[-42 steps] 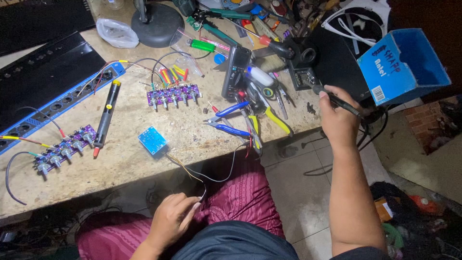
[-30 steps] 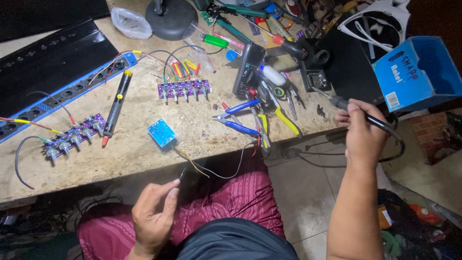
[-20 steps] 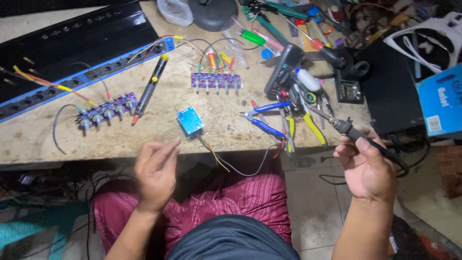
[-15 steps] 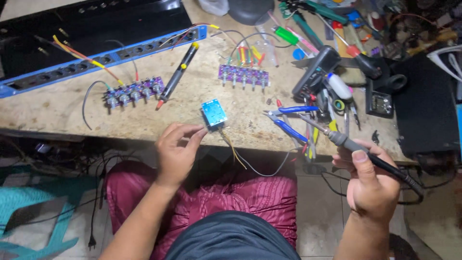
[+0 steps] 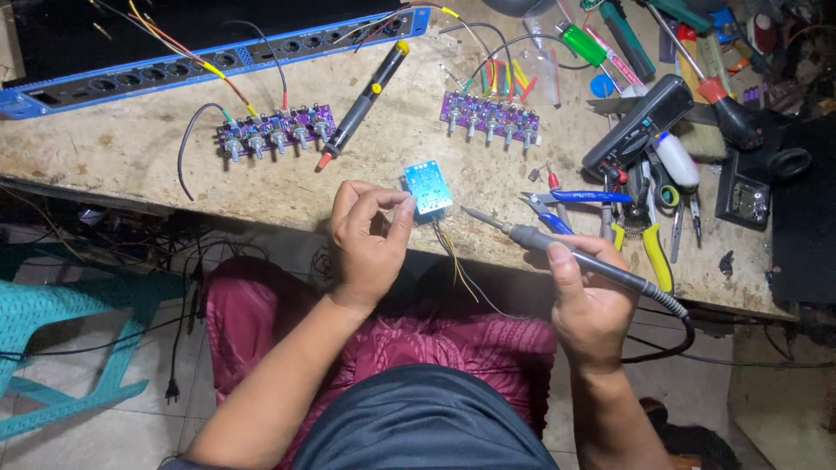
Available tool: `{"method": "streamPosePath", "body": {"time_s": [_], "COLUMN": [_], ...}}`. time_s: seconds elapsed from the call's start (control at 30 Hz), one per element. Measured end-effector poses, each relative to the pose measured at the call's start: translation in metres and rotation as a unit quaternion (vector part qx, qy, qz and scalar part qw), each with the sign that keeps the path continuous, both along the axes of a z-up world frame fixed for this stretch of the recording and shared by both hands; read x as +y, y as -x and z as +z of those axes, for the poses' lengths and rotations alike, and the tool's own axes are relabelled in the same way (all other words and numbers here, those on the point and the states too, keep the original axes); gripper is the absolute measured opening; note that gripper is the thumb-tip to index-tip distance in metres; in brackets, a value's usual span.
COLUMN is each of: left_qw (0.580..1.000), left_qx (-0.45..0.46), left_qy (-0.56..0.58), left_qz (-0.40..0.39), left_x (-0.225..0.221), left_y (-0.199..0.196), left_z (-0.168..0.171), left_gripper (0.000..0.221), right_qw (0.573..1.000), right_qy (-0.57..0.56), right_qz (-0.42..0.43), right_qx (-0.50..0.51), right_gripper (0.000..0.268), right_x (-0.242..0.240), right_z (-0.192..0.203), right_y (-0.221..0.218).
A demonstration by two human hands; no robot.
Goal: Soldering wires to a circuit board and preparing wires using pliers
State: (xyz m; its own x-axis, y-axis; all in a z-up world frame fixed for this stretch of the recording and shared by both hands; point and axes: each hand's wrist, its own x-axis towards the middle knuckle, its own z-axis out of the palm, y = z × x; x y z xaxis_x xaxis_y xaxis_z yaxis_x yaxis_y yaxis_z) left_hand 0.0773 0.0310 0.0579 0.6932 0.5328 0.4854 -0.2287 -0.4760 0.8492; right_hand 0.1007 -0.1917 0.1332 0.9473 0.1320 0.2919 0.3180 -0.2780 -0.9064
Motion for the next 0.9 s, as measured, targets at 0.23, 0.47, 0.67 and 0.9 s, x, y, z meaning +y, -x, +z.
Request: {"method": "streamPosePath", "body": {"time_s": [0.23, 0.47, 0.67, 0.9], "left_qw": [0.998, 0.997, 0.997, 0.996], "left_qx": [-0.001, 0.0, 0.001, 0.0], "left_qy": [0.053, 0.071, 0.077, 0.08], "left_qz": [-0.025, -0.024, -0.029, -0.034], "left_x": [-0.007, -0.007, -0.006, -0.006], "left_y": [0.006, 0.006, 0.006, 0.006], "left_z": [0.007, 0.007, 0.007, 0.006], "left_gripper": [0.007, 0.01, 0.008, 0.008], "right_qw": [0.999, 0.999, 0.999, 0.998], "right_qy": [0.04, 0.032, 0.045, 0.064], "right_qz": [0.009, 0.018, 0.021, 0.026], "right_qx": [0.005, -0.002, 0.005, 0.0], "right_gripper": [0.019, 0.019, 0.018, 0.016], "right_x": [-0.013, 0.003, 0.013, 0.015], "right_z": [-0.022, -0.012, -0.007, -0.002], "right_y": [-0.009, -0.009, -0.006, -0.008]}}
